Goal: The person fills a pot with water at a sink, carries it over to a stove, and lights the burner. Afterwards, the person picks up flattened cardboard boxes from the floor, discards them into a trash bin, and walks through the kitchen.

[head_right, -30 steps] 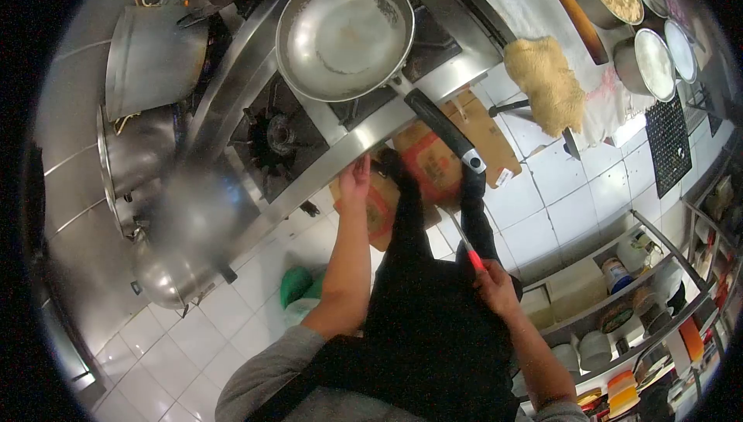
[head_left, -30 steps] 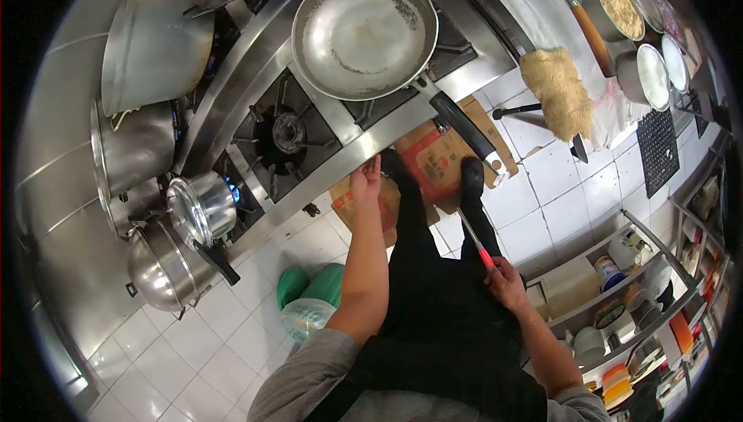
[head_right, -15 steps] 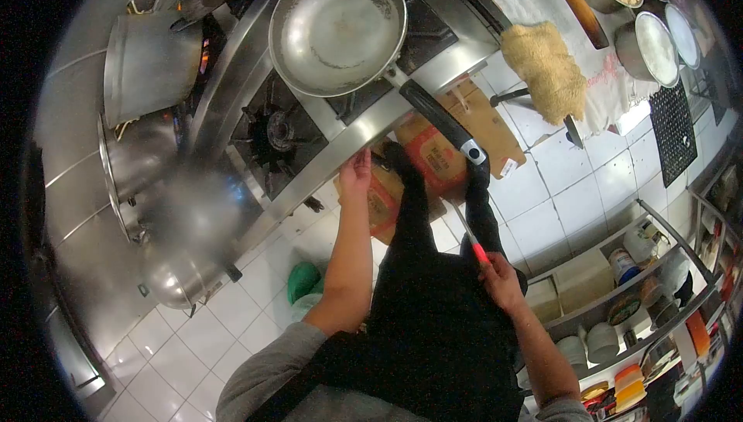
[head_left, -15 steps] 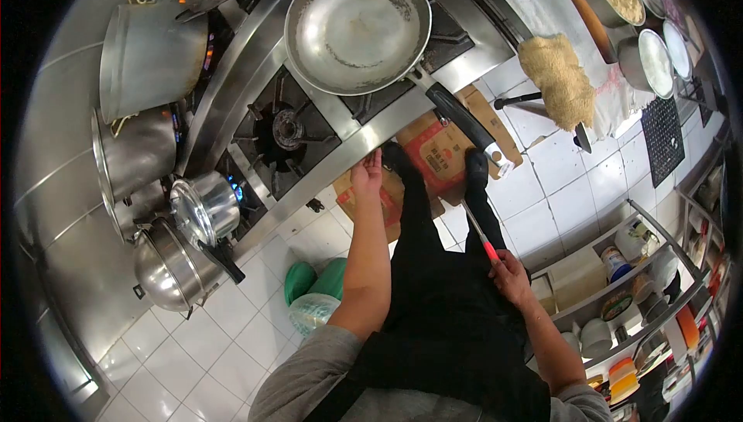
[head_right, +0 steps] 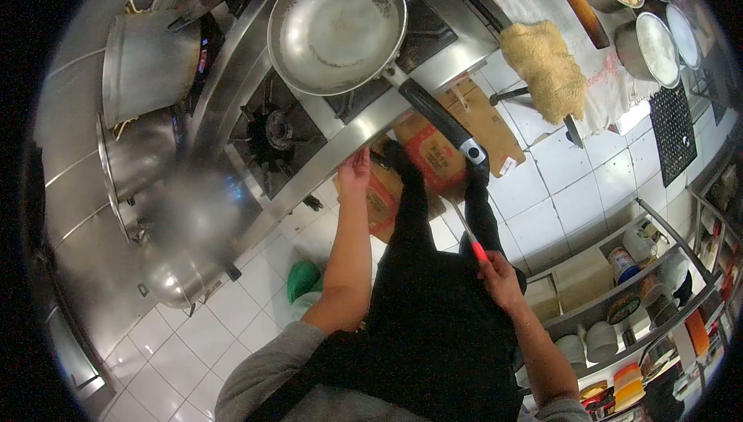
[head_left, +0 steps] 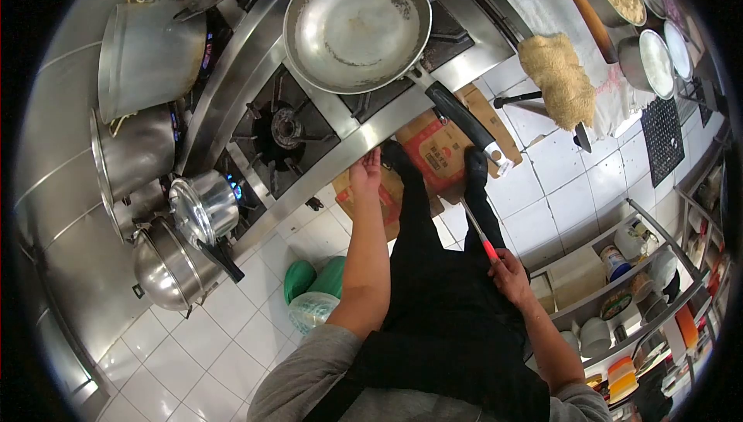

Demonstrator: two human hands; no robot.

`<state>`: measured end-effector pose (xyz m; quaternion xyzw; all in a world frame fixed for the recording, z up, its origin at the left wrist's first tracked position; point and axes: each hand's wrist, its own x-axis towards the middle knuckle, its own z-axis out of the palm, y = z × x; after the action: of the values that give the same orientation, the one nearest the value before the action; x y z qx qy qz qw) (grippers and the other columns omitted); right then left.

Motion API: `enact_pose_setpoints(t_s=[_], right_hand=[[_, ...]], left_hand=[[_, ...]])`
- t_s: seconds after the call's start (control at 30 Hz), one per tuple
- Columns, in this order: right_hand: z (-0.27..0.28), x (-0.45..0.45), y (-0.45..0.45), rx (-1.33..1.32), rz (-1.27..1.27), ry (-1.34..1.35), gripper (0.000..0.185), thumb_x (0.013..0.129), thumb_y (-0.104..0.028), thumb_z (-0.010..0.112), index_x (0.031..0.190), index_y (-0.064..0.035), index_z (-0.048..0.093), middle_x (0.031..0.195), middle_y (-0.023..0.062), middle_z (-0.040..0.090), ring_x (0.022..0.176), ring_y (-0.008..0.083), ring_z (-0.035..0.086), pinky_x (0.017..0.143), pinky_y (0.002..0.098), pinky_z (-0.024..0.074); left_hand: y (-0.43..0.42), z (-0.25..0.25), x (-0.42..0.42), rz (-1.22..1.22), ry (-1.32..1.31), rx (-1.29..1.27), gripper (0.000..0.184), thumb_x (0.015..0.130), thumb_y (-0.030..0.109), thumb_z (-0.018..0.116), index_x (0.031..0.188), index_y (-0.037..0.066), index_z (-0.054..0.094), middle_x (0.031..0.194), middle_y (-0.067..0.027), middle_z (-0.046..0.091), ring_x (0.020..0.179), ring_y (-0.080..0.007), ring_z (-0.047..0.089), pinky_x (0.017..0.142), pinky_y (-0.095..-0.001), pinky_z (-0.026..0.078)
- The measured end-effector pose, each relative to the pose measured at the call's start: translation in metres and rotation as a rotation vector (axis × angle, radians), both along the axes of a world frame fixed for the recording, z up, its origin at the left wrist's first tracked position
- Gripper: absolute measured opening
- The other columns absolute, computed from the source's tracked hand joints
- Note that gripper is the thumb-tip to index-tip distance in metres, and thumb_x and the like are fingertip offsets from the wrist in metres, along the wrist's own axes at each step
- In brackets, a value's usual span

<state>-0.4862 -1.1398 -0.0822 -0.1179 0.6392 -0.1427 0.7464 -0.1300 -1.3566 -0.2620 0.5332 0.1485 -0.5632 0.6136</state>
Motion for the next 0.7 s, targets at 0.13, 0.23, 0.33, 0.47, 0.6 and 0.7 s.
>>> enact_pose_setpoints(t_s=[0.13, 0.23, 0.33, 0.47, 0.6, 0.7], right_hand=[[-0.001, 0.000, 0.001, 0.000, -0.010, -0.010, 0.029, 0.094, -0.028, 0.049, 0.113, -0.0060, 0.052, 0.073, 0.0005, 0.054, 0.055, 0.0056, 0.043, 0.049, 0.0212, 0.0353], [0.001, 0.001, 0.002, -0.005, -0.027, -0.019, 0.029, 0.094, -0.028, 0.050, 0.113, -0.0058, 0.052, 0.072, -0.0002, 0.054, 0.055, 0.0055, 0.043, 0.049, 0.0210, 0.0350], [0.003, 0.002, 0.001, 0.004, -0.043, -0.025, 0.029, 0.094, -0.027, 0.051, 0.113, -0.0058, 0.052, 0.072, -0.0007, 0.054, 0.055, 0.0055, 0.043, 0.049, 0.0211, 0.0348], [0.000, 0.002, 0.006, -0.019, -0.019, 0.003, 0.028, 0.094, -0.027, 0.052, 0.112, -0.0059, 0.053, 0.072, -0.0008, 0.054, 0.056, 0.0056, 0.044, 0.051, 0.0212, 0.0350], [0.001, 0.003, 0.008, -0.030, -0.014, 0.011, 0.028, 0.093, -0.026, 0.051, 0.112, -0.0054, 0.053, 0.072, -0.0007, 0.054, 0.057, 0.0060, 0.044, 0.052, 0.0216, 0.0360], [0.001, 0.003, 0.008, -0.024, -0.013, 0.009, 0.028, 0.093, -0.026, 0.051, 0.112, -0.0052, 0.053, 0.072, -0.0006, 0.054, 0.058, 0.0063, 0.045, 0.052, 0.0219, 0.0367]], left_hand=[[-0.001, -0.003, 0.001, 0.003, 0.007, 0.011, 0.025, 0.090, 0.013, 0.054, 0.108, -0.004, 0.055, 0.107, -0.0143, 0.059, 0.099, -0.0248, 0.058, 0.088, -0.0375, 0.053], [0.000, -0.007, 0.005, 0.002, 0.028, -0.003, 0.025, 0.090, 0.013, 0.054, 0.107, -0.004, 0.056, 0.106, -0.0140, 0.060, 0.099, -0.0249, 0.058, 0.087, -0.0371, 0.053], [0.001, -0.012, 0.008, -0.007, 0.038, -0.015, 0.024, 0.090, 0.013, 0.054, 0.108, -0.004, 0.056, 0.106, -0.0138, 0.060, 0.098, -0.0247, 0.059, 0.086, -0.0367, 0.054], [0.002, -0.011, 0.007, -0.016, 0.019, -0.018, 0.024, 0.090, 0.013, 0.053, 0.108, -0.003, 0.056, 0.107, -0.0142, 0.060, 0.099, -0.0246, 0.058, 0.085, -0.0367, 0.054], [0.001, -0.016, 0.009, -0.014, 0.033, -0.015, 0.024, 0.090, 0.011, 0.053, 0.109, -0.003, 0.055, 0.107, -0.0151, 0.059, 0.099, -0.0250, 0.058, 0.086, -0.0377, 0.054], [-0.001, -0.007, 0.005, 0.002, 0.030, -0.004, 0.024, 0.089, 0.008, 0.054, 0.111, -0.003, 0.054, 0.107, -0.0153, 0.059, 0.100, -0.0255, 0.058, 0.087, -0.0384, 0.054]])
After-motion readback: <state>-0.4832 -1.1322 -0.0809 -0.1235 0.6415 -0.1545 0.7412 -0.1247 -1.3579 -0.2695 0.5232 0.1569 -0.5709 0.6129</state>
